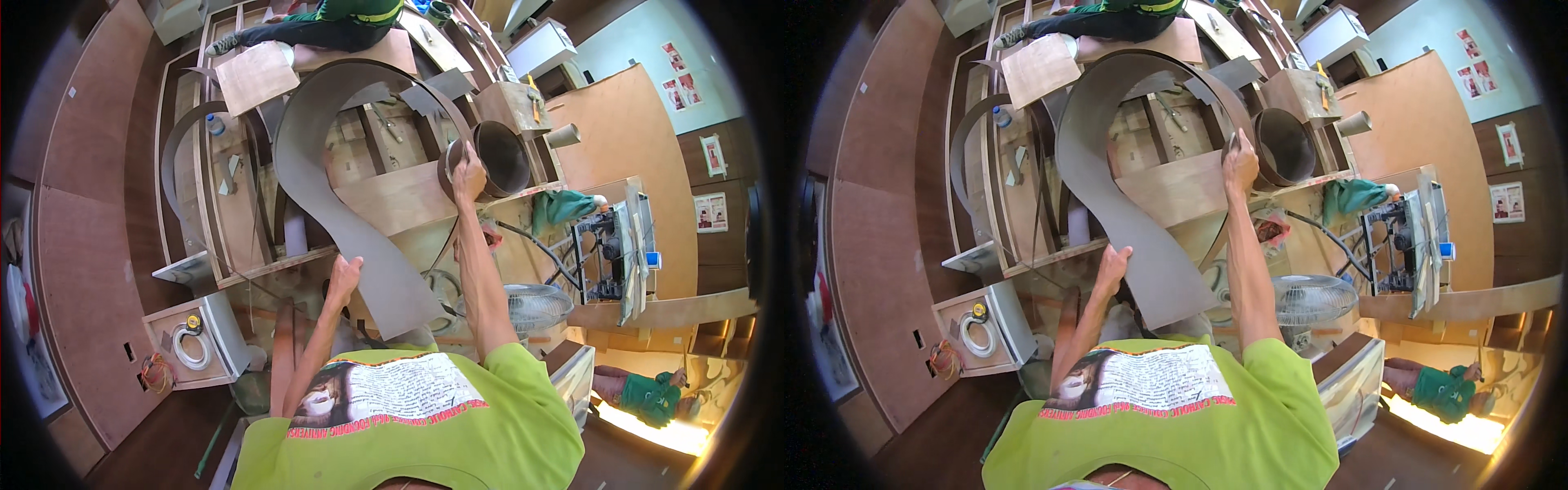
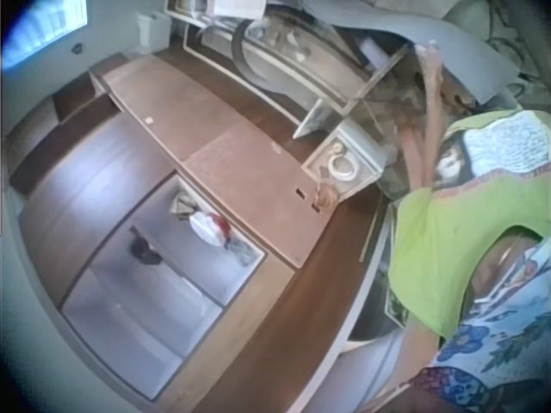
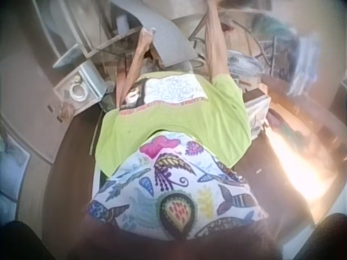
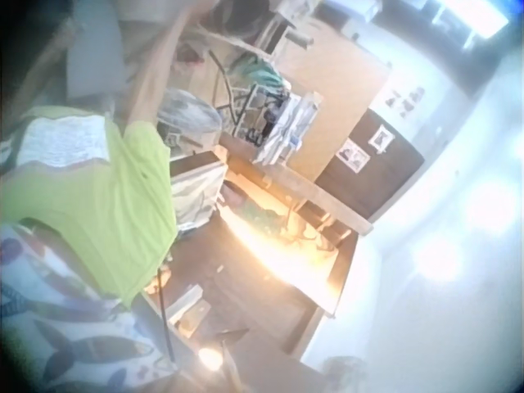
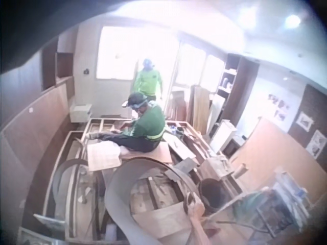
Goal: The person handles curved wooden pieces in a workshop, applying white tape to secure them into cylindrical shapes. They manipulate the wood by hand, wrapping the tape around the edges to hold the form, while other workers are visible in the background.
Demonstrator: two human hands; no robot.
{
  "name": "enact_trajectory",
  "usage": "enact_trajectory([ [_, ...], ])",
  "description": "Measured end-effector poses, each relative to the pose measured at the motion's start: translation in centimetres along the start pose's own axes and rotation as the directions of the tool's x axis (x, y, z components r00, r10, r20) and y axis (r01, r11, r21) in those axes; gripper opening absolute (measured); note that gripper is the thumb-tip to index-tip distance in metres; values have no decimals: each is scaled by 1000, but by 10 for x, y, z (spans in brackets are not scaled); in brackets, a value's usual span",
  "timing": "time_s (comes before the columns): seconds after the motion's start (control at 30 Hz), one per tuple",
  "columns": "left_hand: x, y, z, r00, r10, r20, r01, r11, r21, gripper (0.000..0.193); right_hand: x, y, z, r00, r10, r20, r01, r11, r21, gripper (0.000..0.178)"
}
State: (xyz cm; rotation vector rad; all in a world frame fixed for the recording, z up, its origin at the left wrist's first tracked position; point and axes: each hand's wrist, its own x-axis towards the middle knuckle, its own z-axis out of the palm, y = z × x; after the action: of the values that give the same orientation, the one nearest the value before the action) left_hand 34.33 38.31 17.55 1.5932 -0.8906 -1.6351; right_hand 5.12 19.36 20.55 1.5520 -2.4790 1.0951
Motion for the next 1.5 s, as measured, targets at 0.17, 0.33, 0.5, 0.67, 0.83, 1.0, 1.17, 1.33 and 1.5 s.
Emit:
enact_trajectory([
  [0.17, -7, -10, 9, 1000, 6, 10, -3, 965, -260, 42, 41, -43, -15, 982, -188, -28, 189, 981, 45, 37],
  [0.33, -13, -2, 13, 996, -63, 68, 74, 982, -172, 44, 94, -77, -31, 920, -388, 54, 389, 921, -5, 41],
  [0.5, -21, -12, 17, 994, -1, 112, 47, 910, -412, 43, 125, -135, -33, 892, -407, 198, 442, 877, -190, 33],
  [0.67, -34, -9, 14, 996, 10, 86, 23, 926, -377, 41, 141, -172, -11, 861, -453, 232, 492, 856, -157, 28],
  [0.83, -48, 2, 20, 994, -41, 98, 75, 919, -387, 39, 150, -215, -28, 768, -593, 242, 630, 767, -122, 22],
  [1.0, -58, 8, 34, 997, -13, 73, 43, 900, -435, 39, 171, -251, -27, 690, -658, 302, 720, 668, -188, 21],
  [1.17, -59, 6, 39, 999, 7, 41, 15, 857, -515, 39, 169, -298, -19, 718, -605, 344, 693, 669, -268, 22],
  [1.33, -65, 8, 41, 998, 40, 50, -12, 880, -475, 37, 173, -329, -17, 686, -594, 420, 723, 624, -298, 23],
  [1.5, -97, 40, 58, 981, -71, 178, 155, 841, -518, 40, 196, -339, -14, 642, -548, 536, 761, 538, -362, 26],
])
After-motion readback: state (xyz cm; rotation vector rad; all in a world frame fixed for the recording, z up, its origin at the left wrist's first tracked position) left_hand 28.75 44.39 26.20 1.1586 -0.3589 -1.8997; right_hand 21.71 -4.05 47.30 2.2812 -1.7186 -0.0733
